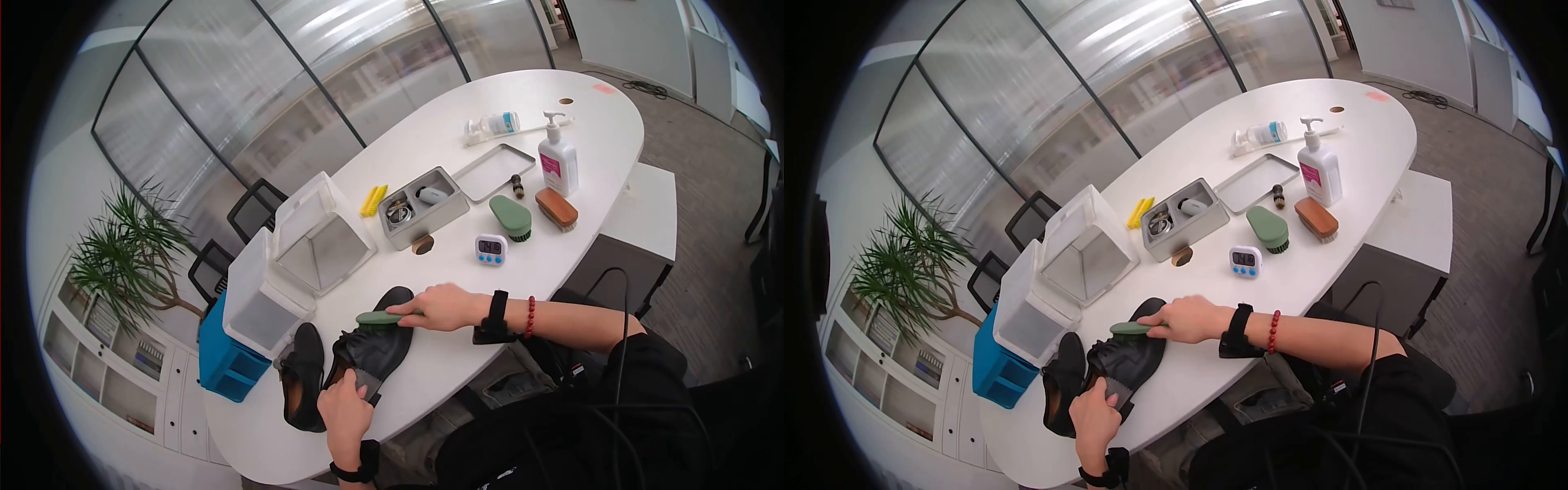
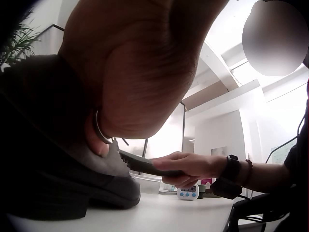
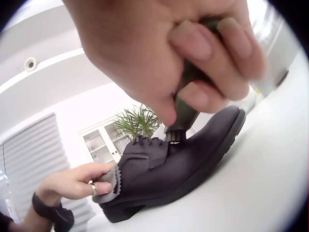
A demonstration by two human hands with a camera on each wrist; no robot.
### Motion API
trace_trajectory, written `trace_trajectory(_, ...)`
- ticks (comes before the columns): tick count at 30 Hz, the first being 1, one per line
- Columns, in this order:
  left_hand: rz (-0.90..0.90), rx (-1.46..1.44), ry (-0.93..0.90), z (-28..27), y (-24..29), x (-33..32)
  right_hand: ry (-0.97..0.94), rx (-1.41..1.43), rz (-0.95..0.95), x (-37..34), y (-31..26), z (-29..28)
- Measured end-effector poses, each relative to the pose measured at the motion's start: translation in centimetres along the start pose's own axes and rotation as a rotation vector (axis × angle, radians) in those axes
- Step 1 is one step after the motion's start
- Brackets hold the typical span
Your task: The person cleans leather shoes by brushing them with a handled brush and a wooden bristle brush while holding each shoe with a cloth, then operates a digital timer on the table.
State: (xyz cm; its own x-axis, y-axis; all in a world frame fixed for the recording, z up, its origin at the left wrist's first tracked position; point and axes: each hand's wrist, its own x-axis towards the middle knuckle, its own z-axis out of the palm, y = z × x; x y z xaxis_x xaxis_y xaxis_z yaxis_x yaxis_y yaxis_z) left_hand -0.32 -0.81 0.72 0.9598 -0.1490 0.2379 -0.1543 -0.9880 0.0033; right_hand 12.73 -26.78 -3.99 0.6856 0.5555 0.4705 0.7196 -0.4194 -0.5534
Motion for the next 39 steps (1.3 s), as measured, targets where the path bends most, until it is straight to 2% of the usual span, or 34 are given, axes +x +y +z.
trace_trajectory(2, 0.002, -0.004, 0.001, 0.0, 0.0, 0.0, -0.056, -0.418, 0.163, -0.2, -2.0, -2.4)
trace_trajectory(4, -0.006, -0.011, -0.004, 0.1, -0.1, 0.0, 0.003, -0.42, 0.206, 0.0, -2.2, -3.1)
trace_trajectory(6, 0.006, 0.019, 0.006, 0.2, -0.1, 0.0, 0.072, -0.416, 0.247, 0.2, -2.3, -3.2)
trace_trajectory(8, 0.009, 0.041, 0.015, 0.2, -0.2, 0.0, 0.1, -0.124, 0.23, 0.5, -2.3, -2.8)
trace_trajectory(9, 0.017, 0.031, 0.031, 0.2, -0.1, 0.0, 0.097, -0.124, 0.23, 0.5, -2.2, -2.6)
trace_trajectory(11, 0.026, 0.019, 0.042, 0.3, 0.0, -0.1, -0.012, 0.07, 0.175, 0.4, -2.0, -2.0)
trace_trajectory(14, 0.03, 0.008, 0.045, 0.4, -0.3, -0.1, -0.116, 0.019, 0.15, 0.1, 0.1, -0.7)
trace_trajectory(15, 0.018, 0.0, 0.025, 0.2, -0.2, -0.1, -0.131, -0.27, 0.177, -0.1, -1.2, -2.2)
trace_trajectory(16, 0.007, -0.009, 0.007, 0.1, -0.1, -0.1, -0.132, -0.272, 0.176, 0.0, -1.5, -2.5)
trace_trajectory(18, 0.005, -0.015, 0.005, 0.1, -0.1, 0.0, 0.039, -0.501, 0.242, 0.3, -1.7, -2.9)
trace_trajectory(20, 0.003, -0.015, 0.001, 0.0, 0.0, 0.0, 0.087, -0.415, 0.227, 0.3, -1.8, -3.3)
trace_trajectory(22, -0.005, 0.013, -0.017, 0.0, 0.0, 0.0, 0.094, -0.193, 0.162, 0.4, -2.1, -3.1)
trace_trajectory(23, -0.006, 0.013, -0.017, -0.2, 0.1, 0.0, 0.094, -0.192, 0.161, 0.4, -2.0, -2.8)
trace_trajectory(25, -0.012, 0.005, -0.02, -0.4, 0.3, 0.0, -0.008, -0.055, 0.093, 0.3, -1.8, -2.2)
trace_trajectory(26, -0.011, 0.004, -0.022, -0.3, 0.4, 0.0, -0.009, -0.054, 0.095, 0.1, -1.7, -2.1)
trace_trajectory(28, -0.007, 0.001, -0.016, -0.2, 0.2, 0.1, -0.108, -0.261, 0.174, 0.0, -1.8, -2.2)
trace_trajectory(29, -0.009, 0.001, -0.014, -0.1, 0.0, 0.1, -0.108, -0.262, 0.172, 0.1, -1.9, -2.4)
trace_trajectory(31, 0.009, -0.009, 0.009, 0.1, -0.2, 0.0, -0.054, -0.434, 0.257, 0.4, -3.1, -4.1)
trace_trajectory(32, 0.009, -0.01, 0.009, 0.1, -0.1, 0.0, -0.054, -0.434, 0.256, 0.5, -3.4, -4.6)
trace_trajectory(34, 0.003, 0.003, -0.008, -0.1, 0.0, 0.0, 0.084, -0.139, 0.204, 0.8, -3.8, -5.2)
trace_trajectory(35, 0.002, 0.003, -0.009, -0.1, 0.0, 0.0, 0.082, -0.138, 0.204, 0.8, -3.8, -5.1)
trace_trajectory(39, 0.006, 0.005, -0.002, -0.1, 0.1, 0.0, -0.08, -0.096, 0.131, 0.4, -1.6, -2.8)
